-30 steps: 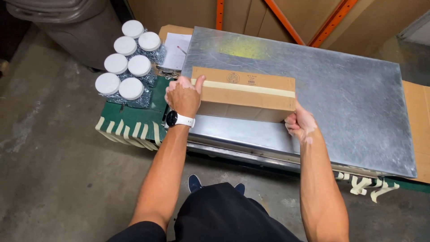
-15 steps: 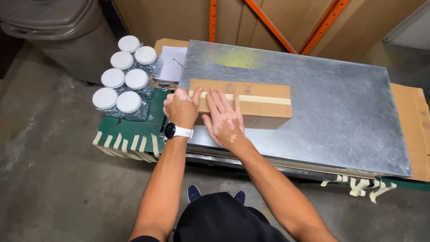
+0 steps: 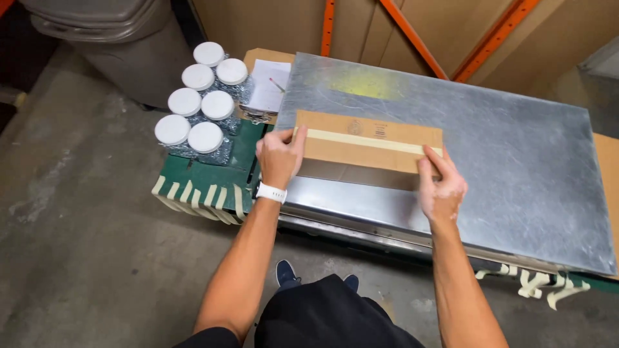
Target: The person folds cardboard boxes into shape, places a small packet of components inside each one, and seals them with adhesive tape.
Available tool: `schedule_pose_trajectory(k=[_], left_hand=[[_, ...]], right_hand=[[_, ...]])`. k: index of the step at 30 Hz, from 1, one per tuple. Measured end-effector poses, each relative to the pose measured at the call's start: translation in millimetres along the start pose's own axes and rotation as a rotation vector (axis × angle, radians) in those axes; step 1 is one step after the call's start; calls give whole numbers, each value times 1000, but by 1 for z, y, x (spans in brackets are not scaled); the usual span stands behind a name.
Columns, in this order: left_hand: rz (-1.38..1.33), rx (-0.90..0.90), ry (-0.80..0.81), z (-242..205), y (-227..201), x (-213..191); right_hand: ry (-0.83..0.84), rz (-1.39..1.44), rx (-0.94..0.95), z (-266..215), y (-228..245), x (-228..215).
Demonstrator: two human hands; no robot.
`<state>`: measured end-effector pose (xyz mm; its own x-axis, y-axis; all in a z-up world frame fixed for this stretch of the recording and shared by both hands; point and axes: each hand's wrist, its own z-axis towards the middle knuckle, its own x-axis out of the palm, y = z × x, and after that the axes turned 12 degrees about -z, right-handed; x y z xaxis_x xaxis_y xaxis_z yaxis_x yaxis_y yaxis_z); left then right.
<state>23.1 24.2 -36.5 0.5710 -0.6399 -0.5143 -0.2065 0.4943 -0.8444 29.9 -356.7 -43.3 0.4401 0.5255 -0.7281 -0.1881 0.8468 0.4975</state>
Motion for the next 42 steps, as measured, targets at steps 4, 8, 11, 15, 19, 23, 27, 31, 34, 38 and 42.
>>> schedule_pose_trajectory(k=[4,8,11,15,19,23,27,31,34,38,42], left_hand=[[-575,93,69,-40,-19,-19],[-734,-85,196,-64,-48,-30],[-677,-99,206,-58,-25,-8],[-595,-48,237,-54,-47,13],[-468,-108,358,-57,-87,70],[-440,-36,383,-67,-138,196],[-488,-27,419,-83,-214,328],[-490,24,367,-78,-261,444],[-462,-6,370,-72,-281,482],[-433,-47,373,-80,-299,484],[-433,-45,371,-82,-303,486]], right_hand=[[115,250,83,-3,1,-15],[174,384,153,-12,22,-21],[76,378,223,-26,1,4],[-24,390,290,-9,8,-7],[-78,331,295,29,-72,-21],[-180,247,312,80,-188,-54],[-119,80,427,159,-340,-92],[11,282,460,234,-425,-128],[111,414,474,269,-450,-148],[151,470,484,288,-494,-137],[120,462,486,285,-478,-148]])
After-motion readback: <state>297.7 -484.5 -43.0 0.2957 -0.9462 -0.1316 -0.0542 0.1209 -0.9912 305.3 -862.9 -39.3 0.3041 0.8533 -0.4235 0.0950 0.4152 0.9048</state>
